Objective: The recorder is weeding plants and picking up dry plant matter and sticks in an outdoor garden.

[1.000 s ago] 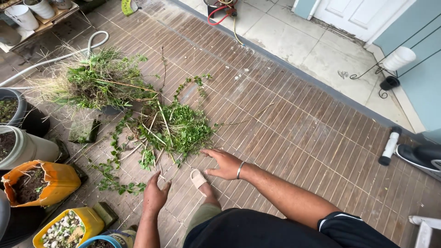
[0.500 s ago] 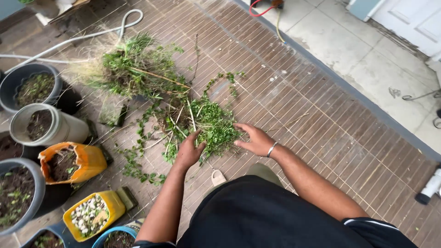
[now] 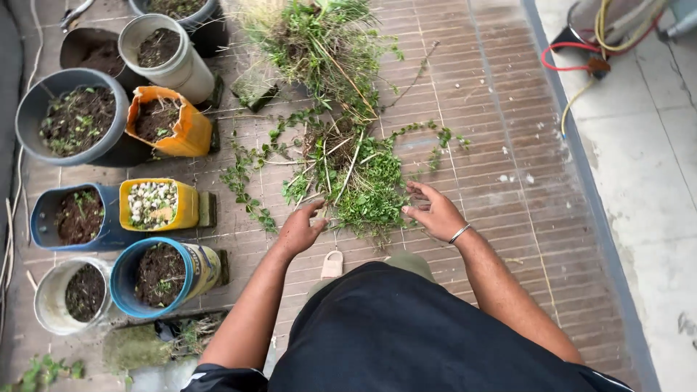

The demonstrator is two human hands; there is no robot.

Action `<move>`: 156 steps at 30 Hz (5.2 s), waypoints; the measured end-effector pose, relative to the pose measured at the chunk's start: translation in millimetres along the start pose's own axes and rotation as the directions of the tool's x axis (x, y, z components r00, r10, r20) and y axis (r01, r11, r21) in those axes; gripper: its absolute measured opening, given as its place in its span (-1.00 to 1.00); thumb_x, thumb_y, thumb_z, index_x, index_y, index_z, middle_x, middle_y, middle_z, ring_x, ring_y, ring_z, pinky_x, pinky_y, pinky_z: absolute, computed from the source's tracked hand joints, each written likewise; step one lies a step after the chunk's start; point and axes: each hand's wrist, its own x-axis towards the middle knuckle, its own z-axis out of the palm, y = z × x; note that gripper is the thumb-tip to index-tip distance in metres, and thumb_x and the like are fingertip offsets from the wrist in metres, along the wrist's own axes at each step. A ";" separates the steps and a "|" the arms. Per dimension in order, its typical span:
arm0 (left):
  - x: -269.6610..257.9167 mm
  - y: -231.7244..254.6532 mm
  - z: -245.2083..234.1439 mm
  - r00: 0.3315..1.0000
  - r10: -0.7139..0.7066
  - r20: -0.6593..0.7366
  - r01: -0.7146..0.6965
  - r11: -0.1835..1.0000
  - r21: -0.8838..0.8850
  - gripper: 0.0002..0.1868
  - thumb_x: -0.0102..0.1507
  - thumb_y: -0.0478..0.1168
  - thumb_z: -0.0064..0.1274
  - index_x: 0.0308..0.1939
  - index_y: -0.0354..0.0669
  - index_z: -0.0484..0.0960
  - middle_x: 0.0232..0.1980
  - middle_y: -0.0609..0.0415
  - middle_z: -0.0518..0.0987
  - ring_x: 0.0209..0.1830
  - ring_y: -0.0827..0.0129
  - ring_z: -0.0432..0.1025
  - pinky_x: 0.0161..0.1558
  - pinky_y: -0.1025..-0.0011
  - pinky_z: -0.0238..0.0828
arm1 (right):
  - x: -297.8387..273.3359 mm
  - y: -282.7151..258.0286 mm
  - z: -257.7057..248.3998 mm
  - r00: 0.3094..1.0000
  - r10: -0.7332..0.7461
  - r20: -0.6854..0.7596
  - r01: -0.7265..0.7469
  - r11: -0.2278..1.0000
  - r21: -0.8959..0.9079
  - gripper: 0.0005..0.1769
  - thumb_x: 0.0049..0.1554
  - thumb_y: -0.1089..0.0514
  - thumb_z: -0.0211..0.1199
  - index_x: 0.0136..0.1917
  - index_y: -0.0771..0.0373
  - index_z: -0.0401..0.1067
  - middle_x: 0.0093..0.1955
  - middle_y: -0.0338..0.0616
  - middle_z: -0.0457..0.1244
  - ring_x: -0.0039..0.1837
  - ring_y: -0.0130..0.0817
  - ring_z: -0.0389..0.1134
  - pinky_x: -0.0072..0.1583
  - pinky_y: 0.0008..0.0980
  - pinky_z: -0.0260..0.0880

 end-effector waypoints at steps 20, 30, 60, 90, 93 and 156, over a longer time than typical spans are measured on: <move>-217.5 97.1 108.9 0.442 -0.434 -0.785 0.167 0.900 -0.404 -0.38 0.26 -0.24 0.17 0.42 -0.10 0.43 0.35 -0.07 0.51 0.20 0.24 0.53 0.21 0.28 0.45 | 33.3 27.7 4.5 0.725 -0.205 0.658 0.279 0.960 -0.008 -0.30 0.13 0.12 0.33 0.49 0.28 0.22 0.44 -0.01 0.26 0.44 -0.20 0.29 0.33 -0.21 0.42; -399.1 100.1 165.9 0.266 -0.649 -0.713 0.182 0.760 -0.624 -0.44 0.32 -0.18 0.12 0.41 -0.08 0.44 0.32 0.01 0.58 0.28 0.32 0.49 0.28 0.28 0.38 | -12.6 -6.2 140.3 0.507 -0.225 0.832 0.475 0.878 -0.052 -0.31 0.11 0.10 0.38 0.46 0.29 0.28 0.38 -0.01 0.32 0.39 -0.21 0.37 0.34 -0.24 0.42; -818.4 20.8 204.8 -0.259 -0.766 -0.588 0.018 0.605 -0.796 -0.48 0.32 -0.20 0.09 0.37 -0.20 0.48 0.29 -0.03 0.61 0.28 0.26 0.52 0.28 0.26 0.41 | -359.3 -201.2 564.0 0.005 -0.289 0.957 0.636 0.739 0.220 -0.40 0.14 0.08 0.36 0.42 0.24 0.34 0.41 -0.07 0.27 0.41 -0.22 0.32 0.29 -0.23 0.43; -1147.6 -298.6 -112.6 -0.211 -0.751 -0.626 -0.009 0.641 -0.767 -0.49 0.30 -0.26 0.09 0.36 -0.19 0.49 0.30 0.01 0.61 0.29 0.29 0.50 0.29 0.28 0.41 | -440.7 -423.3 1078.4 -0.009 -0.282 0.959 0.589 0.773 0.233 -0.42 0.14 0.11 0.35 0.40 0.25 0.36 0.38 -0.09 0.32 0.38 -0.26 0.34 0.26 -0.28 0.45; -1206.0 -326.8 -151.4 -0.104 -0.741 -0.663 0.065 0.661 -0.748 -0.48 0.31 -0.23 0.09 0.37 -0.18 0.46 0.31 0.02 0.60 0.30 0.30 0.50 0.31 0.27 0.39 | -464.7 -445.5 1127.4 0.034 -0.314 0.949 0.575 0.783 0.238 -0.42 0.13 0.12 0.36 0.39 0.27 0.36 0.38 -0.09 0.31 0.39 -0.27 0.34 0.27 -0.27 0.45; -1284.7 -808.1 -724.9 0.361 -0.755 -0.548 0.147 0.626 -0.766 -0.48 0.31 -0.17 0.12 0.37 -0.04 0.48 0.33 0.11 0.58 0.27 0.33 0.50 0.27 0.26 0.42 | -196.2 -743.1 1617.5 0.427 -0.303 0.852 0.356 0.922 0.150 -0.44 0.17 0.18 0.35 0.40 0.33 0.33 0.39 -0.06 0.30 0.41 -0.27 0.32 0.30 -0.27 0.42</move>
